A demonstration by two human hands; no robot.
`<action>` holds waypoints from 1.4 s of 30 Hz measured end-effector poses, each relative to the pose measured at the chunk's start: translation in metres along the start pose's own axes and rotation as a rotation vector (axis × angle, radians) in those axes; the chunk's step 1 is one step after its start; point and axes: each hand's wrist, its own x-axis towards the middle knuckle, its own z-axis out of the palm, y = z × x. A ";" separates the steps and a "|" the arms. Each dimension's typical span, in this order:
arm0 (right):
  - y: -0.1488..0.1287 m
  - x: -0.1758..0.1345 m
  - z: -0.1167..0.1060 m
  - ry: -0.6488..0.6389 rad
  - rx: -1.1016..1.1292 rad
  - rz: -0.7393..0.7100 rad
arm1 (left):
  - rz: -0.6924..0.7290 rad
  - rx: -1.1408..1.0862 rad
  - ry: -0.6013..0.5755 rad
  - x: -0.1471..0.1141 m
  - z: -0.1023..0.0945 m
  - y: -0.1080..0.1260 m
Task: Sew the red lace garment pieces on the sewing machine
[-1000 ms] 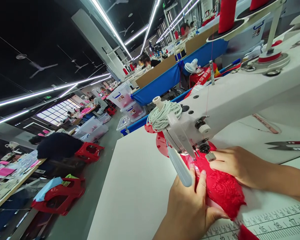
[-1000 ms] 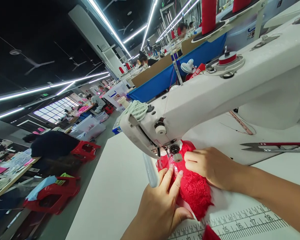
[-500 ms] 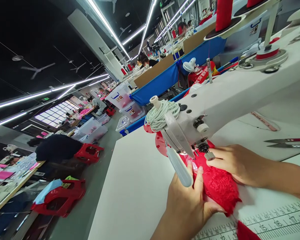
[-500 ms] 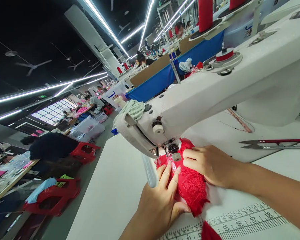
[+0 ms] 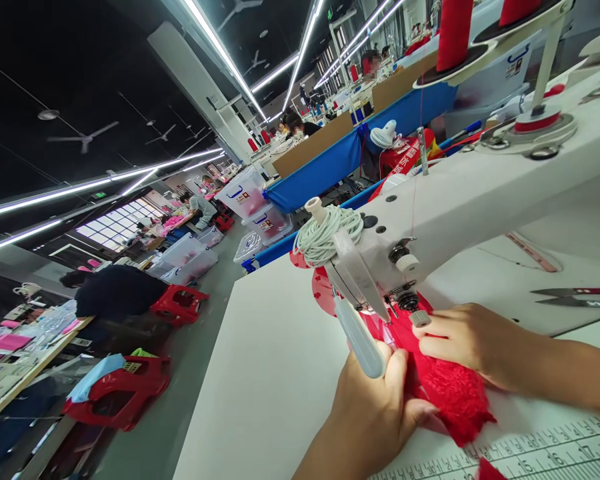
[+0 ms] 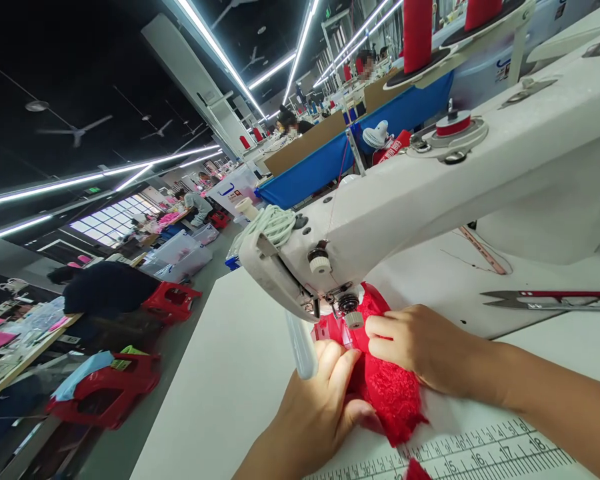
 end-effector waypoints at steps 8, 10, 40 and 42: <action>-0.005 0.004 -0.004 0.091 0.044 -0.036 | 0.049 0.134 0.068 -0.004 0.007 0.002; -0.006 0.005 -0.004 0.116 0.063 -0.042 | 0.061 0.174 0.101 -0.005 0.010 0.003; 0.001 0.002 -0.002 0.069 -0.056 0.001 | -0.013 0.211 0.026 -0.003 0.007 0.005; 0.002 0.002 -0.003 0.040 -0.030 0.006 | -0.009 0.215 0.027 -0.004 0.007 0.004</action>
